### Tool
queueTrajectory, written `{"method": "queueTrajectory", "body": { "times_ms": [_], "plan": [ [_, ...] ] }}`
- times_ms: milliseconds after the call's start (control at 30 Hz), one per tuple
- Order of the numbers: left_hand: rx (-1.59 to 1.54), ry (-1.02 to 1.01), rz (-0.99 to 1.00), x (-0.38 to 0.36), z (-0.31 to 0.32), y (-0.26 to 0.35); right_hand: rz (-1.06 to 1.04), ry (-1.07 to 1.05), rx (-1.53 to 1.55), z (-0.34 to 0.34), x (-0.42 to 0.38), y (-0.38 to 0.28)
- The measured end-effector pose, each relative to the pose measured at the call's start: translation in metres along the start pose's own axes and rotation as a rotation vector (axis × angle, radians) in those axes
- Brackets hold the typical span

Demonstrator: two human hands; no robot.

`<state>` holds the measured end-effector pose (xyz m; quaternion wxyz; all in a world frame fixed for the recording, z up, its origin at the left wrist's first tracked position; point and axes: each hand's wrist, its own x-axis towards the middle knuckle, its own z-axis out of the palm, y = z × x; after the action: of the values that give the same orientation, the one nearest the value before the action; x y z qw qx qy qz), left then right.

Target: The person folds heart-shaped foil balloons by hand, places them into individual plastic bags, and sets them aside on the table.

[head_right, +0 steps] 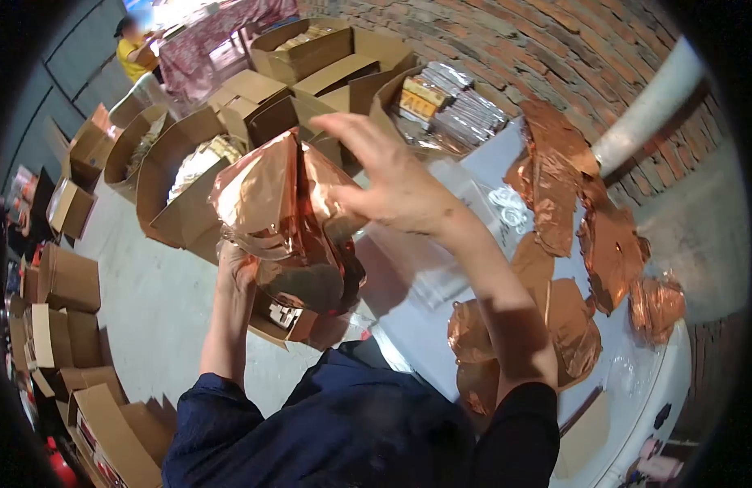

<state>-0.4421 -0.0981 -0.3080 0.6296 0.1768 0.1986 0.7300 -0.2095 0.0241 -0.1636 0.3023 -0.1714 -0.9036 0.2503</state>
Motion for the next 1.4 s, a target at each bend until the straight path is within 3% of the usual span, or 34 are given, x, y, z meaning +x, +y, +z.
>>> {"method": "queueTrajectory", "body": {
  "times_ms": [133,167,267,400,433,533,600,667,700,867,1000,1133,1167,1300,1400],
  "plan": [
    [0.041,0.046,-0.137,0.007,0.043,-0.015,-0.146,-0.069,-0.106,-0.013,-0.018,-0.007],
    [0.125,0.058,-0.110,0.006,0.062,-0.020,-0.071,-0.082,-0.096,-0.018,-0.023,-0.014],
    [0.164,-0.063,-0.166,0.008,0.090,-0.033,-0.118,0.060,-0.411,-0.029,-0.041,-0.029],
    [0.196,-0.230,-0.336,0.012,0.101,-0.054,-0.222,0.109,-0.565,-0.042,-0.061,-0.029],
    [0.251,-0.247,-0.352,0.010,0.106,-0.060,-0.240,0.200,-0.517,-0.043,-0.066,-0.033],
    [0.434,-0.307,-0.389,0.005,0.123,-0.079,0.038,0.173,-0.233,-0.058,-0.089,-0.026],
    [0.435,-0.301,-0.495,-0.007,0.156,-0.082,0.397,0.217,0.043,-0.071,-0.101,-0.034],
    [0.343,-0.341,-0.524,-0.012,0.171,-0.090,0.565,0.259,0.537,-0.077,-0.115,-0.025],
    [0.342,-0.357,-0.562,-0.013,0.175,-0.095,0.720,0.289,0.615,-0.083,-0.124,-0.029],
    [0.310,-0.410,-0.689,-0.019,0.193,-0.122,0.803,0.529,0.817,-0.098,-0.164,-0.051],
    [0.474,-0.455,-0.770,-0.016,0.208,-0.139,0.805,0.668,0.860,-0.111,-0.194,-0.058],
    [0.574,-0.518,-0.750,-0.014,0.225,-0.163,0.897,0.836,0.911,-0.135,-0.221,-0.064],
    [0.554,-0.542,-0.727,-0.016,0.229,-0.173,0.968,0.907,0.797,-0.136,-0.226,-0.057],
    [0.551,-0.554,-0.772,-0.018,0.248,-0.193,0.622,0.847,1.009,-0.144,-0.260,-0.077],
    [0.481,-0.564,-0.789,-0.020,0.261,-0.212,0.572,0.913,0.988,-0.147,-0.283,-0.080]
  ]
}}
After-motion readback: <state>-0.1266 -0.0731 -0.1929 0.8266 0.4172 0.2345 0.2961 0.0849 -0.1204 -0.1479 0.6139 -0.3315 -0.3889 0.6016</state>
